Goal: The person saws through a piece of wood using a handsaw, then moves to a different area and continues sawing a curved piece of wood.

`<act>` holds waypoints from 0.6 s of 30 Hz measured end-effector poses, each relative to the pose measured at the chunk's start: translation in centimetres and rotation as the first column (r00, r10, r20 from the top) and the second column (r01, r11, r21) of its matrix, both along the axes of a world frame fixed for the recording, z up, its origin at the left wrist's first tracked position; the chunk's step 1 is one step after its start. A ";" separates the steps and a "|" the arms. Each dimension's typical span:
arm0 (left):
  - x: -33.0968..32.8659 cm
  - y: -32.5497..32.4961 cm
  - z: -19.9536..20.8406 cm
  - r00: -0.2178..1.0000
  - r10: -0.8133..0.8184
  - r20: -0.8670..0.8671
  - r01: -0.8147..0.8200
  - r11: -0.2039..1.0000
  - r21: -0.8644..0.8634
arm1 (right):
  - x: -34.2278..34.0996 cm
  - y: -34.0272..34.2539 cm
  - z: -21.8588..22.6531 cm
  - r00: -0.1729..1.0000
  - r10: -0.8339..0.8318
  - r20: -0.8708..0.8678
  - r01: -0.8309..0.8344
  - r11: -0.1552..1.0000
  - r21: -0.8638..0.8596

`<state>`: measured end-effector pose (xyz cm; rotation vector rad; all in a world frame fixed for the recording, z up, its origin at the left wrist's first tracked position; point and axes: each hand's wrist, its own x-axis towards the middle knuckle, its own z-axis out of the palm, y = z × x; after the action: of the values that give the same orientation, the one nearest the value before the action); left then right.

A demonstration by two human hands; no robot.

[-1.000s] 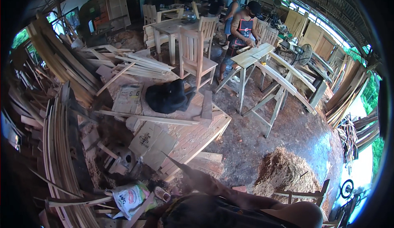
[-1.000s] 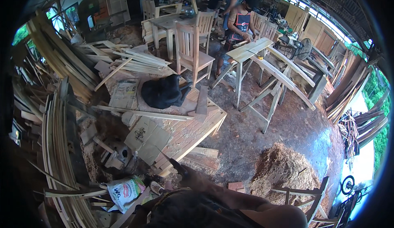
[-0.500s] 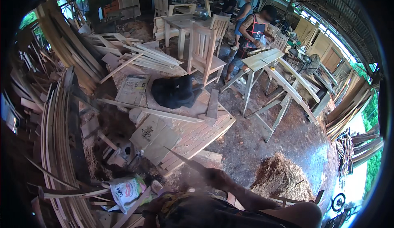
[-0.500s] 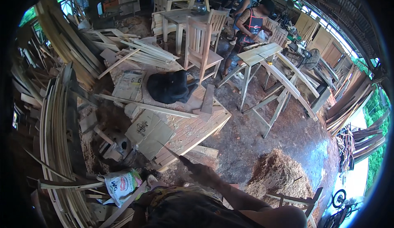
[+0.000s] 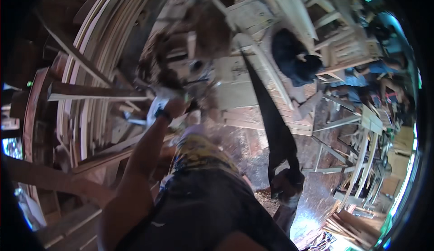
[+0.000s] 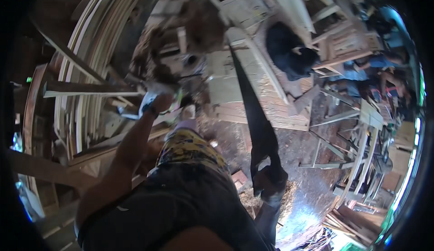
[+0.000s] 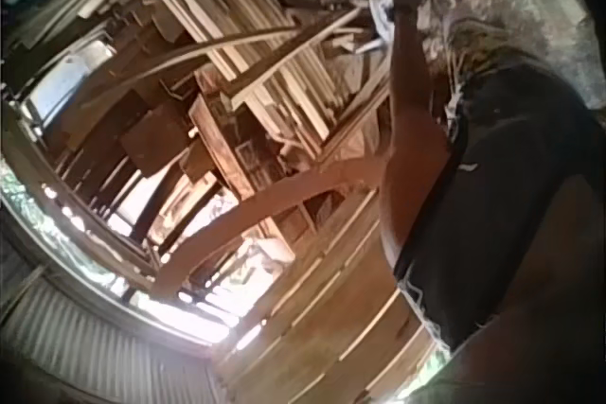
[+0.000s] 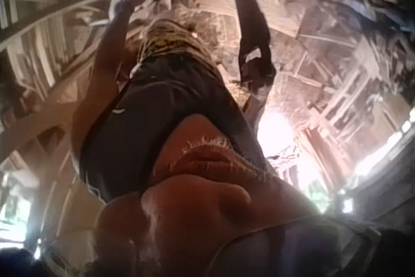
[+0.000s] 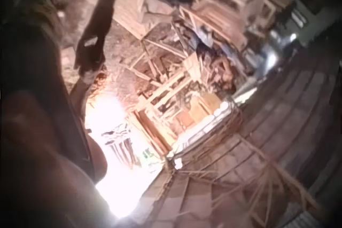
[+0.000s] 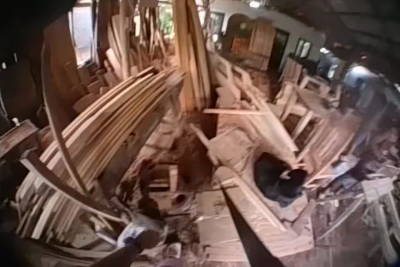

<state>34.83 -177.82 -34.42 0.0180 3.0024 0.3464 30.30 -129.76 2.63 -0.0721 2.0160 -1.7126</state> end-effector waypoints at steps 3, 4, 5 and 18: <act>-6.8 -5.7 4.0 0.991 0.097 0.096 -0.093 0.995 -0.042 | -3.4 -7.6 -2.6 0.997 -0.059 0.041 0.067 0.967 -0.246; -8.3 -7.5 4.7 0.984 0.161 0.079 -0.165 0.985 0.047 | -4.4 -10.0 -3.6 0.997 -0.042 0.069 0.055 0.980 -0.190; -10.0 -9.3 5.3 0.975 0.222 -0.004 -0.218 0.960 0.177 | -5.5 -12.2 -4.7 0.999 0.024 -0.025 -0.026 0.998 -0.055; -28.6 -18.3 7.1 0.539 0.566 0.624 -0.720 -0.076 0.690 | -10.0 -27.5 -14.9 0.980 0.166 -0.113 -0.169 0.986 -0.013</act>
<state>6.23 -196.08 -27.32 -1.3445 1.8426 2.0088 20.29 -157.25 -12.29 -0.3427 2.0075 -1.6570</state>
